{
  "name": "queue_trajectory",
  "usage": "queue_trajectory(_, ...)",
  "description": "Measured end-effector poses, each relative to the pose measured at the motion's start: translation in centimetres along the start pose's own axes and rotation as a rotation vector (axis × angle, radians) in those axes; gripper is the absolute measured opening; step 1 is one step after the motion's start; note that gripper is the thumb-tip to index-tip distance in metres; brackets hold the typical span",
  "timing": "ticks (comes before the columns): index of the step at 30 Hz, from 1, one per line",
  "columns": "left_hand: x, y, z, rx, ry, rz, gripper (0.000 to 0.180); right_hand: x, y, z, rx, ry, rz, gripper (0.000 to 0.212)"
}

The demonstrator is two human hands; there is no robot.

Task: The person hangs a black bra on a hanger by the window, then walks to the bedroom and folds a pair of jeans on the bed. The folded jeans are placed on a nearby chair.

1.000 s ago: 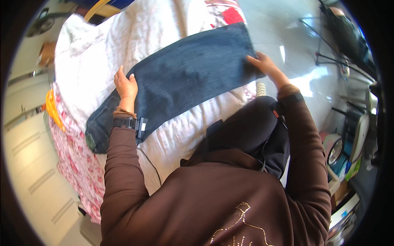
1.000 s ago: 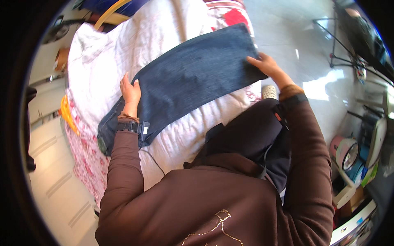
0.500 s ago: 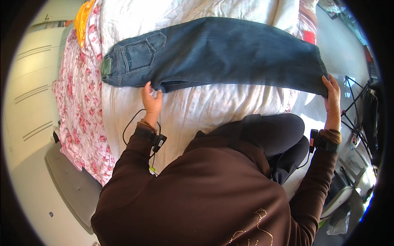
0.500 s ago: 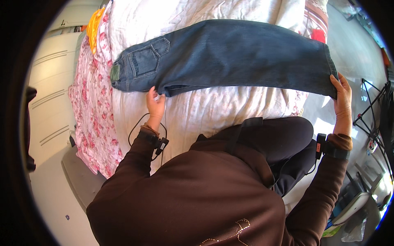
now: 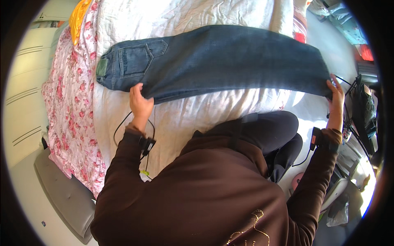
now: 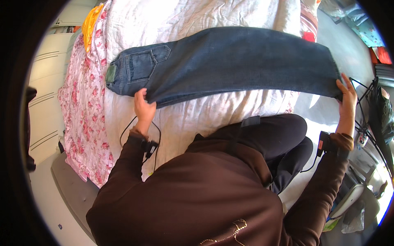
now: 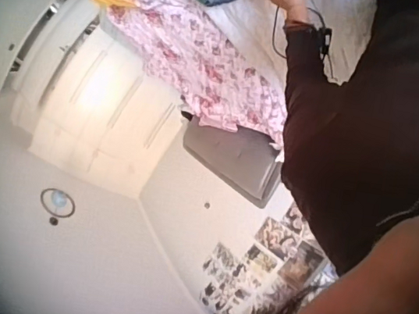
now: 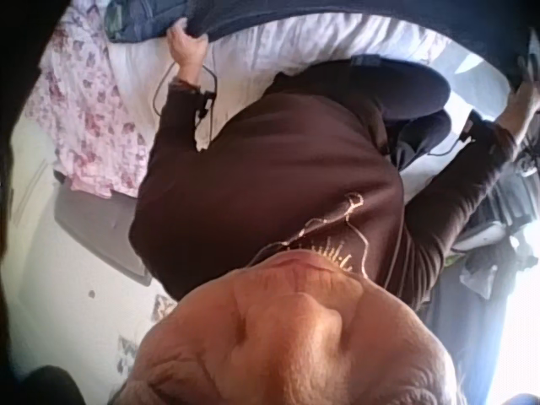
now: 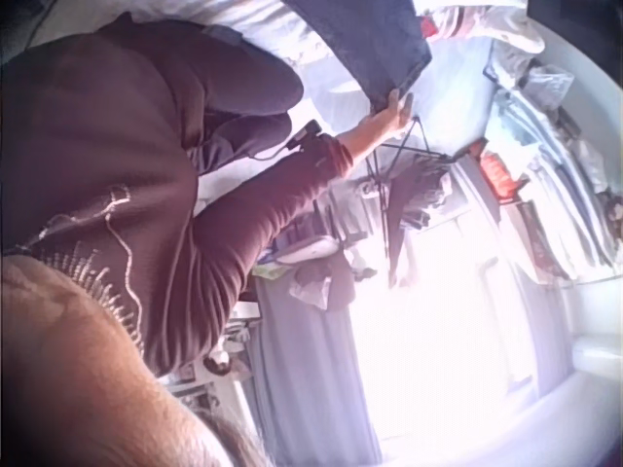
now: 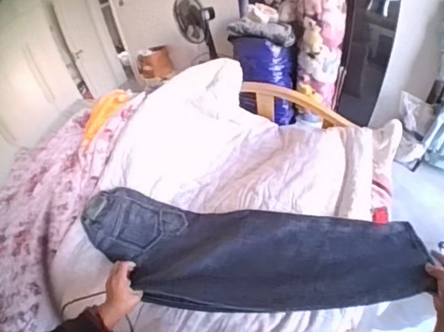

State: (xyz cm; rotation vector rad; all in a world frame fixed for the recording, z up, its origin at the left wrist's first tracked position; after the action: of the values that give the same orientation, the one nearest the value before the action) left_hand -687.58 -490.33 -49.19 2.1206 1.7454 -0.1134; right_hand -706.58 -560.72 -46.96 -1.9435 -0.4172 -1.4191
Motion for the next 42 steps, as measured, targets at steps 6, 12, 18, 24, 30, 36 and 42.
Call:
queue_trajectory(6,0.3,-5.0,3.8,0.218,-0.103,0.031,0.072,-7.6,-0.6,-1.1,-0.012,-0.226,0.26,0.04)
queue_trajectory(12,11.4,-8.4,8.8,-0.064,-1.177,-1.005,0.063,-7.4,-2.6,0.0,0.155,-0.187,0.378,0.02)
queue_trajectory(18,14.2,-2.0,9.8,-0.001,-1.511,-1.254,0.047,2.6,-1.2,-4.0,0.243,0.128,-0.047,0.02)
queue_trajectory(24,8.5,3.4,13.5,0.041,-1.685,-1.243,0.04,2.3,-3.1,-18.3,-0.189,0.127,-0.041,0.031)
queue_trajectory(30,1.8,10.0,13.8,0.177,-1.842,-0.963,0.029,2.1,-6.2,-22.6,-0.222,0.059,-0.07,0.032)
queue_trajectory(36,-5.5,21.0,1.4,0.176,-1.958,-0.6,0.03,10.2,-8.4,-28.7,-0.35,-0.008,-0.329,0.03)
queue_trajectory(42,-10.9,22.2,2.9,0.422,-1.989,-0.52,0.032,5.3,-15.1,-37.6,-0.279,0.147,-0.181,0.027)
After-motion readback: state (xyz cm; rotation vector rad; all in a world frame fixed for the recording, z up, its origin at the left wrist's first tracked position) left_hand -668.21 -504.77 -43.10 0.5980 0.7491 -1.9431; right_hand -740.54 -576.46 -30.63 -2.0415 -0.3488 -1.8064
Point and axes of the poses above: each hand's wrist, its own y-axis towards the middle knuckle, its own z-axis out of the palm, x = y × z, the point moved 10 cm from there along y, towards the middle knuckle, and after that the axes turned 2 degrees about y, right-handed, at the moved point
